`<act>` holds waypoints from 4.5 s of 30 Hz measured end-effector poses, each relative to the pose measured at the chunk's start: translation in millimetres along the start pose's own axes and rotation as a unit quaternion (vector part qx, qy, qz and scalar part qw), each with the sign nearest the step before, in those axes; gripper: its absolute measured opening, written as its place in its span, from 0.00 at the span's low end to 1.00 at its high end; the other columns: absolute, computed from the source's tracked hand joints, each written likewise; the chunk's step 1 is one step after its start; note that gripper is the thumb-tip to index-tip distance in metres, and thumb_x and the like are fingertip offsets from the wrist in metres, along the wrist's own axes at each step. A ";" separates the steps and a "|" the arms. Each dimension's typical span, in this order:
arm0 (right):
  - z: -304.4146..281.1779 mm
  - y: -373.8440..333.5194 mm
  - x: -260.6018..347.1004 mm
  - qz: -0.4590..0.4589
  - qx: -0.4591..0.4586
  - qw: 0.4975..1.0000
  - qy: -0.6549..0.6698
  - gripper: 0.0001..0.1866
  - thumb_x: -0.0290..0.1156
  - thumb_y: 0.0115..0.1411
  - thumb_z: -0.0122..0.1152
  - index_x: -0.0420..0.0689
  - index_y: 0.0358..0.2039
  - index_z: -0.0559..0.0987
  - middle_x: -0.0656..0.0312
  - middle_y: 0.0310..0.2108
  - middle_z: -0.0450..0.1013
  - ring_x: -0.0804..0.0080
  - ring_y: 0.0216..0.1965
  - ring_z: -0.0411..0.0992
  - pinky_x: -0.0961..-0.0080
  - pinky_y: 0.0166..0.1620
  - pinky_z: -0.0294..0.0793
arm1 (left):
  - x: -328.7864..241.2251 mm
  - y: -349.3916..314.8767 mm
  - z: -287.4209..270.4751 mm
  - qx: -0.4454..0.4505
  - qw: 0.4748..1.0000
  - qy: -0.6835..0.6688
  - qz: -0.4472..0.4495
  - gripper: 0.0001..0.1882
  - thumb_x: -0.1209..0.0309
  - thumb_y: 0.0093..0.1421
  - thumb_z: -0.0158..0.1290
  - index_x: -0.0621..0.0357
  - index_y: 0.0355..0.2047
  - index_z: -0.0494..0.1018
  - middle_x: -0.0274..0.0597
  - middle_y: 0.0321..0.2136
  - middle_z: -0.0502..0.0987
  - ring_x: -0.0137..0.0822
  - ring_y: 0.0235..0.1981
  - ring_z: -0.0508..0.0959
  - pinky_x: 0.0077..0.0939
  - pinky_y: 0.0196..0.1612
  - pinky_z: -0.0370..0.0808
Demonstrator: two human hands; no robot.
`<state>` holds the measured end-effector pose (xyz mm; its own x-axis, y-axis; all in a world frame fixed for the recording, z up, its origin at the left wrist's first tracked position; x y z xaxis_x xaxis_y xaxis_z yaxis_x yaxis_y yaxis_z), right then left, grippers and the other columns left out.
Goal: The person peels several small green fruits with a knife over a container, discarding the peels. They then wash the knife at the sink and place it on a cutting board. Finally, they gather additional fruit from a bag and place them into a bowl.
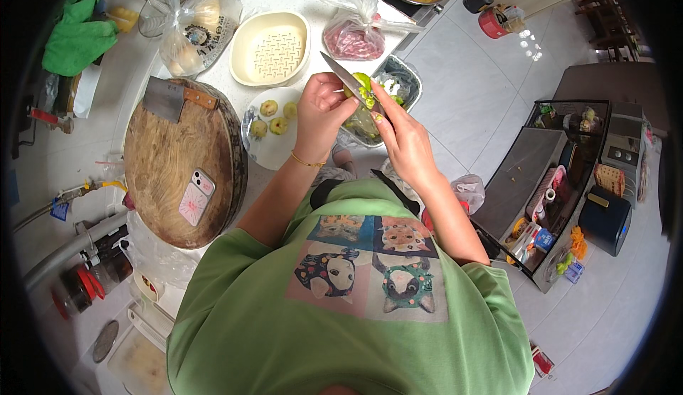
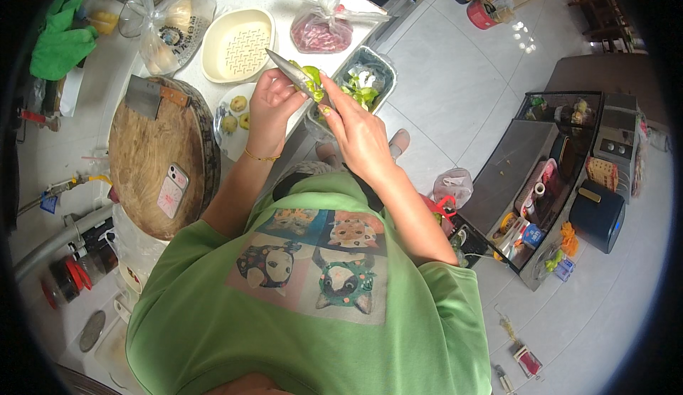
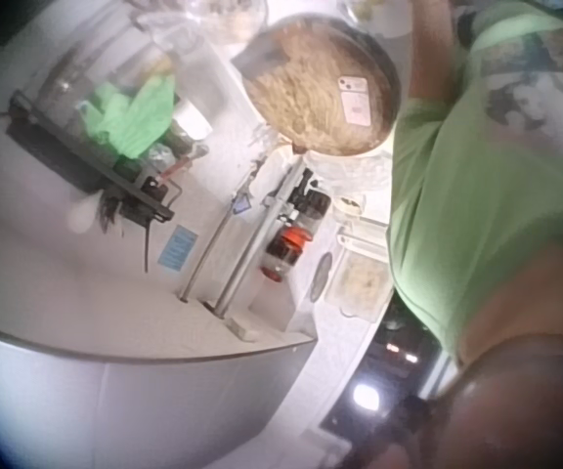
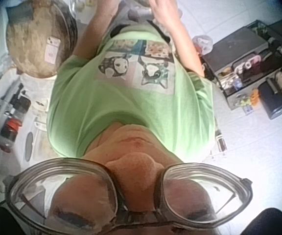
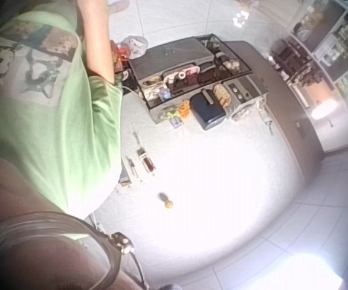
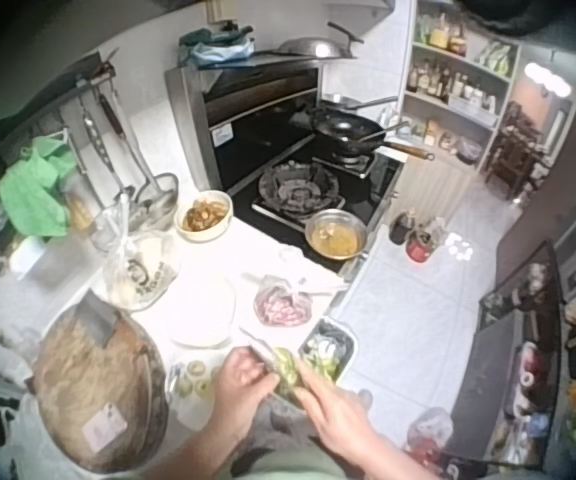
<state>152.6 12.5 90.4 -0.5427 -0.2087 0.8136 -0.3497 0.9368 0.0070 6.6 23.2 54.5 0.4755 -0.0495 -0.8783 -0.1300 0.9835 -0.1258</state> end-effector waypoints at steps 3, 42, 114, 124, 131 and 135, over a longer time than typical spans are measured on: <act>1.2 0.3 0.6 -0.011 -0.010 1.000 -0.025 0.25 0.33 0.62 0.47 0.56 0.61 0.61 0.51 0.48 0.70 0.52 0.43 0.71 0.63 0.42 0.72 | 1.0 0.3 -1.1 -0.002 1.000 0.006 -0.010 0.18 0.87 0.52 0.51 0.64 0.42 0.62 0.44 0.39 0.73 0.30 0.41 0.74 0.21 0.43 0.72; -7.6 5.0 2.7 0.002 0.026 0.998 0.051 0.25 0.33 0.63 0.46 0.53 0.62 0.59 0.46 0.52 0.66 0.47 0.51 0.66 0.62 0.51 0.67 | -0.8 -0.8 6.0 0.014 0.999 0.024 0.026 0.20 0.88 0.49 0.51 0.67 0.43 0.61 0.46 0.39 0.71 0.31 0.41 0.75 0.22 0.44 0.74; 14.7 0.3 -35.6 0.247 0.069 0.792 0.554 0.25 0.41 0.68 0.39 0.56 0.64 0.52 0.70 0.22 0.58 0.86 0.17 0.52 0.90 0.20 0.51 | 15.7 10.6 4.6 -0.010 0.987 -0.128 -0.094 0.17 0.81 0.59 0.47 0.69 0.49 0.60 0.47 0.42 0.70 0.38 0.47 0.73 0.30 0.54 0.70; 19.2 -2.9 -82.5 0.283 0.065 0.836 0.466 0.20 0.42 0.66 0.43 0.54 0.57 0.63 0.74 0.19 0.58 0.87 0.17 0.53 0.89 0.20 0.52 | 53.4 22.2 14.4 -0.034 0.985 -0.028 -0.164 0.27 0.76 0.54 0.57 0.70 0.51 0.58 0.45 0.39 0.71 0.33 0.42 0.74 0.24 0.45 0.71; 17.9 -3.4 -89.5 0.272 0.036 0.883 0.380 0.20 0.42 0.66 0.45 0.51 0.56 0.67 0.75 0.17 0.58 0.89 0.15 0.52 0.89 0.18 0.51 | 89.2 35.5 13.3 -0.055 0.985 -0.034 -0.160 0.28 0.76 0.50 0.61 0.68 0.48 0.60 0.42 0.35 0.72 0.28 0.35 0.74 0.19 0.37 0.71; 14.5 -0.8 -91.7 0.257 0.015 0.892 0.372 0.21 0.42 0.66 0.45 0.50 0.57 0.66 0.75 0.15 0.57 0.88 0.14 0.53 0.89 0.18 0.51 | 91.0 36.4 10.8 -0.079 0.982 -0.091 -0.148 0.23 0.79 0.54 0.56 0.67 0.48 0.60 0.45 0.37 0.72 0.30 0.37 0.75 0.20 0.40 0.71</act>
<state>191.6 26.7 7.3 0.0164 0.5005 0.8656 -0.2264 0.8451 -0.4843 54.6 56.4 -25.0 0.6587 -0.2833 -0.6970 -0.0895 0.8903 -0.4465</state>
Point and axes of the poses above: each hand's wrist, its own y-axis towards the middle knuckle, its own z-axis out of the palm, x = y × z, the point moved 5 cm from there along y, towards the middle knuckle
